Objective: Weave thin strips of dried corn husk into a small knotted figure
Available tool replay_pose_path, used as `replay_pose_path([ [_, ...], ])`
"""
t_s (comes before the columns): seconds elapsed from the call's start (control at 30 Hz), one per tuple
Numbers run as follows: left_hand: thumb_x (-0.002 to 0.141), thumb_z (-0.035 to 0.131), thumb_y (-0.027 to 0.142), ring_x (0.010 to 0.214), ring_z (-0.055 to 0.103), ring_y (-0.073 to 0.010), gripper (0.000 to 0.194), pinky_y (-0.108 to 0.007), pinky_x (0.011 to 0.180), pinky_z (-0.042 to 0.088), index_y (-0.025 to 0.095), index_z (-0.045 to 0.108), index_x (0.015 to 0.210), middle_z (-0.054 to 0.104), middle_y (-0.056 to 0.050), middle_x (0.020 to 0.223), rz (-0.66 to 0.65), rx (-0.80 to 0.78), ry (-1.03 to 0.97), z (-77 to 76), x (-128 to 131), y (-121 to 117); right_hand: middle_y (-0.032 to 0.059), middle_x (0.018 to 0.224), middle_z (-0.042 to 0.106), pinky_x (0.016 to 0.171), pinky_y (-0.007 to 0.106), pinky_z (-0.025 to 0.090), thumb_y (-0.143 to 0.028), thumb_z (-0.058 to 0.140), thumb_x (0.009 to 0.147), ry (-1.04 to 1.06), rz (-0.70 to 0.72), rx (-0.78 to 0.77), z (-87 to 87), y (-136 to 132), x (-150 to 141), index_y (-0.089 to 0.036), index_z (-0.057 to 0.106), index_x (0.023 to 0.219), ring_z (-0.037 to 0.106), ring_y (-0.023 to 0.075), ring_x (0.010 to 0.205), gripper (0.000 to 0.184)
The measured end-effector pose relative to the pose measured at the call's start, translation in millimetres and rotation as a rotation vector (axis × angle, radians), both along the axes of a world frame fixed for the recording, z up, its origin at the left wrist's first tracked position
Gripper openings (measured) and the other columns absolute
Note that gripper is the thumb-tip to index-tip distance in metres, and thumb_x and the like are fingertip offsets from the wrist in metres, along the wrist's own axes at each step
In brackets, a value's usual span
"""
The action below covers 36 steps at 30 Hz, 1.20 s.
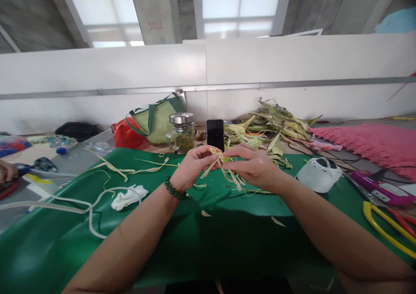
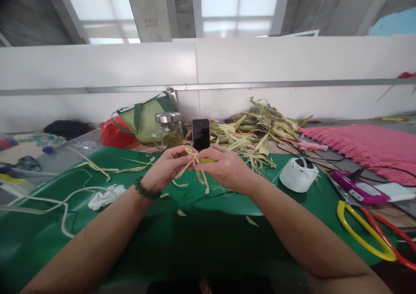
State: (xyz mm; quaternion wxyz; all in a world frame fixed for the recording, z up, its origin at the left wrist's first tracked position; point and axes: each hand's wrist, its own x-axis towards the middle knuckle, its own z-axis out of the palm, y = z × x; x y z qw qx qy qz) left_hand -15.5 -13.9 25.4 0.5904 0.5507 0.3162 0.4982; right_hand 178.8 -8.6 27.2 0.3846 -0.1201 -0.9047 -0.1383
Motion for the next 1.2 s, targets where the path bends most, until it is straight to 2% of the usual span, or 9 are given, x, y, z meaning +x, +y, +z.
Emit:
replay_pose_path([
  [0.3, 0.062, 0.078, 0.031, 0.060, 0.062, -0.0093, 0.028, -0.021, 0.061, 0.051, 0.013, 0.068, 0.080, 0.066, -0.001, 0.069, 0.001, -0.048, 0.066, 2.6, 0, -1, 0.0070, 0.091, 0.068, 0.071, 0.025, 0.052, -0.009, 0.044, 0.089, 0.089, 0.063, -0.093, -1.8, 0, -3, -0.020, 0.064, 0.093, 0.062, 0.0137, 0.083, 0.023],
  [0.43, 0.063, 0.076, 0.029, 0.058, 0.060, -0.0082, 0.023, -0.020, 0.059, 0.051, 0.012, 0.068, 0.076, 0.066, 0.000, 0.067, 0.019, -0.018, 0.130, 1.4, 3, -2, 0.0041, 0.083, 0.069, 0.065, 0.023, 0.051, -0.021, 0.056, 0.085, 0.146, -0.080, -0.159, -5.7, -2, -7, -0.019, 0.061, 0.093, 0.064, 0.0130, 0.073, 0.009],
  [0.63, 0.061, 0.077, 0.024, 0.058, 0.060, -0.0084, 0.021, -0.019, 0.057, 0.051, 0.012, 0.068, 0.075, 0.066, 0.000, 0.064, 0.002, -0.025, 0.198, -0.2, 5, -4, -0.0040, 0.056, 0.062, 0.047, 0.020, 0.044, -0.030, 0.060, 0.082, 0.400, -0.300, -0.376, -12.6, 0, -6, -0.020, 0.058, 0.085, 0.057, 0.0102, 0.047, 0.011],
  [0.73, 0.058, 0.078, 0.024, 0.057, 0.060, -0.0079, 0.024, -0.019, 0.057, 0.051, 0.012, 0.068, 0.076, 0.066, 0.000, 0.065, 0.061, -0.068, 0.132, 0.9, 3, -1, -0.0011, 0.067, 0.066, 0.051, 0.021, 0.045, -0.027, 0.060, 0.082, 0.413, -0.267, -0.214, -7.9, -2, -1, -0.021, 0.060, 0.091, 0.059, 0.0110, 0.053, 0.010],
  [0.83, 0.057, 0.080, 0.023, 0.053, 0.059, -0.0064, 0.024, -0.017, 0.055, 0.050, 0.012, 0.067, 0.074, 0.064, 0.001, 0.063, 0.090, -0.093, 0.080, 2.0, 1, 1, 0.0044, 0.091, 0.068, 0.068, 0.026, 0.048, -0.014, 0.053, 0.083, 0.144, -0.168, 0.066, -1.4, -6, -1, -0.023, 0.064, 0.098, 0.062, 0.0147, 0.075, 0.020],
  [0.9, 0.056, 0.080, 0.023, 0.053, 0.058, -0.0059, 0.023, -0.017, 0.054, 0.049, 0.012, 0.068, 0.073, 0.063, 0.002, 0.063, 0.090, -0.089, 0.070, 1.9, 1, 2, 0.0054, 0.092, 0.068, 0.070, 0.029, 0.046, -0.010, 0.050, 0.084, 0.003, -0.169, 0.196, 0.3, -7, -3, -0.024, 0.067, 0.093, 0.059, 0.0168, 0.080, 0.024],
  [1.0, 0.057, 0.079, 0.024, 0.055, 0.058, -0.0071, 0.024, -0.018, 0.055, 0.049, 0.012, 0.069, 0.075, 0.064, 0.001, 0.066, 0.090, -0.044, 0.096, 0.9, 3, 0, 0.0033, 0.082, 0.068, 0.066, 0.029, 0.042, -0.012, 0.051, 0.086, -0.022, -0.219, 0.256, -1.5, -6, -6, -0.025, 0.069, 0.086, 0.056, 0.0152, 0.072, 0.022],
  [1.1, 0.059, 0.078, 0.026, 0.059, 0.059, -0.0095, 0.023, -0.021, 0.057, 0.049, 0.013, 0.069, 0.076, 0.066, -0.001, 0.068, 0.093, 0.021, 0.134, 0.2, 5, -3, 0.0028, 0.082, 0.068, 0.068, 0.027, 0.043, -0.017, 0.050, 0.089, 0.004, -0.163, 0.120, -4.6, -3, -8, -0.022, 0.068, 0.084, 0.058, 0.0136, 0.074, 0.020],
  [1.2, 0.060, 0.078, 0.027, 0.062, 0.062, -0.0129, 0.023, -0.023, 0.059, 0.050, 0.013, 0.069, 0.076, 0.067, -0.001, 0.067, 0.093, 0.078, 0.179, 0.1, 6, -5, 0.0038, 0.078, 0.066, 0.064, 0.023, 0.044, -0.023, 0.050, 0.089, 0.110, -0.098, -0.226, -6.4, -2, -10, -0.018, 0.067, 0.081, 0.058, 0.0121, 0.070, 0.019],
])
